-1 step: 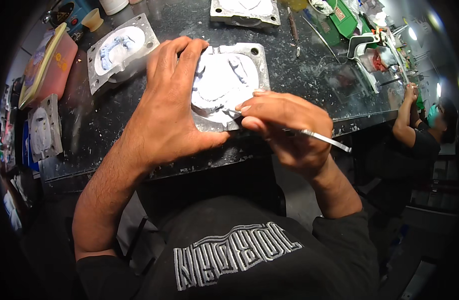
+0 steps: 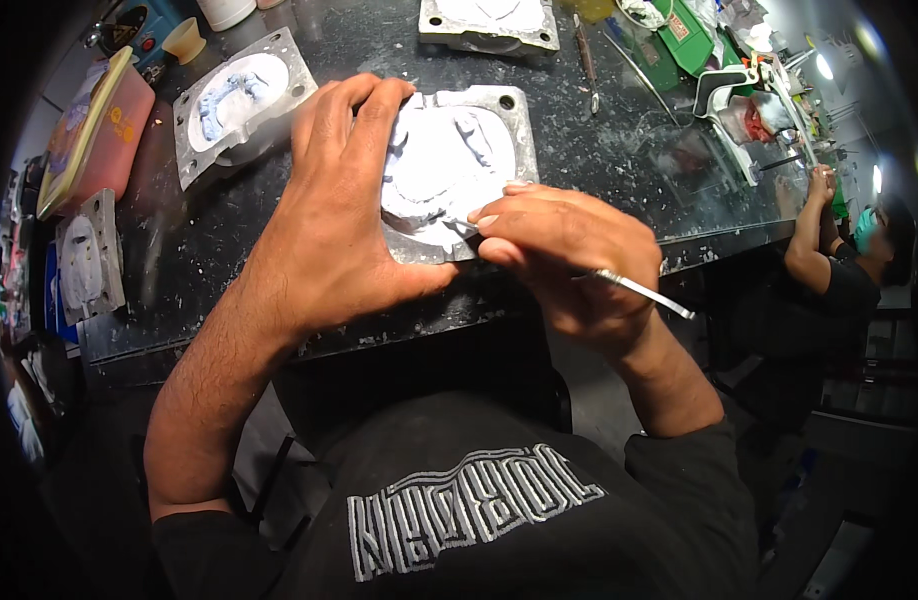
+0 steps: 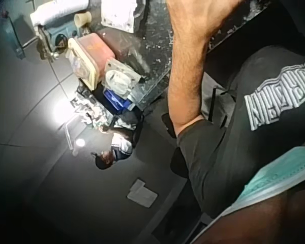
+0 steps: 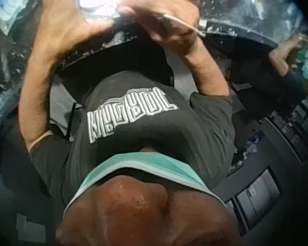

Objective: The person cleans a workbench, then uses a sculpting tool to shape white clay inside a square mold. They repeatedly smooth and refine the clay surface with the tool.

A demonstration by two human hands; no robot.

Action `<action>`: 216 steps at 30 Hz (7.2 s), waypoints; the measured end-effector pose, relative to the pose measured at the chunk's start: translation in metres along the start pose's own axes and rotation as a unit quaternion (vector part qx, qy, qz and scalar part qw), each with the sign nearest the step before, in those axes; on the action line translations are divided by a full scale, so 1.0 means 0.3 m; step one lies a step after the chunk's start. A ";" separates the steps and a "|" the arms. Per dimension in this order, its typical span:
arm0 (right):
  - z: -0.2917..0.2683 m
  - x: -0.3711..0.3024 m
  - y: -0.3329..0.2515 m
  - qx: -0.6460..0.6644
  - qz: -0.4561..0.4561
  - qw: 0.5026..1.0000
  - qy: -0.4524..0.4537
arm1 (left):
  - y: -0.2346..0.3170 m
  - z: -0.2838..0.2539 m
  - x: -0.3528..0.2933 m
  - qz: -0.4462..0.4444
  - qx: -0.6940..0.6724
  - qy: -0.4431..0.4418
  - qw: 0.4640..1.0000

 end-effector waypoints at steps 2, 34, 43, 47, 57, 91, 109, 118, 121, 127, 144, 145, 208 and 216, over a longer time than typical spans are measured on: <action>0.014 -0.009 -0.013 -0.031 -0.026 0.999 0.027 | -0.002 0.004 -0.003 0.000 0.011 0.003 1.000; 0.093 -0.008 -0.074 -0.087 0.011 0.992 0.089 | 0.018 -0.002 0.007 -0.030 0.004 -0.021 0.999; 0.021 -0.014 -0.062 0.041 0.152 0.984 0.080 | 0.022 0.001 0.001 -0.014 0.008 0.012 1.000; 0.017 -0.031 -0.053 0.020 0.101 0.994 0.035 | 0.013 0.006 -0.004 -0.014 -0.008 0.022 1.000; -0.039 -0.044 -0.030 0.050 0.061 0.997 -0.012 | 0.017 -0.004 0.009 0.037 0.010 -0.005 0.999; 0.018 0.049 -0.040 0.013 0.103 0.993 0.060 | 0.057 0.010 -0.003 0.085 0.002 0.065 0.994; 0.091 0.031 -0.121 -0.095 0.029 0.991 0.090 | 0.082 0.024 -0.024 0.063 0.032 0.101 0.992; 0.127 0.037 -0.124 -0.096 0.043 0.989 0.102 | 0.069 0.019 -0.027 0.061 0.028 0.108 0.992; 0.135 0.018 -0.106 -0.113 0.029 0.983 0.139 | 0.080 0.019 -0.011 0.062 0.037 0.103 0.992; 0.213 0.031 -0.043 -0.074 0.060 0.980 0.175 | 0.032 0.046 -0.018 -0.058 0.013 0.108 0.992; 0.054 0.073 -0.047 0.047 0.097 0.994 0.025 | 0.161 0.056 -0.178 -0.201 -0.017 0.113 0.973; 0.039 0.083 -0.044 0.033 0.066 0.997 0.002 | 0.161 0.056 -0.172 -0.204 -0.020 0.107 0.973; -0.043 0.062 -0.051 0.124 0.154 0.973 -0.118 | 0.048 0.002 -0.139 -0.099 -0.150 0.083 0.980; -0.053 0.065 -0.095 0.073 0.121 0.983 -0.117 | 0.059 -0.001 -0.137 -0.054 -0.124 0.089 0.987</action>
Point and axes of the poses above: each hand's wrist, its own x-axis towards the middle knuckle, its own z-axis out of the palm, y = z × x, the point moved 3 cm from there along x, towards the middle knuckle, and after that the axes turned 9 degrees about -x, right-handed, at the moved point
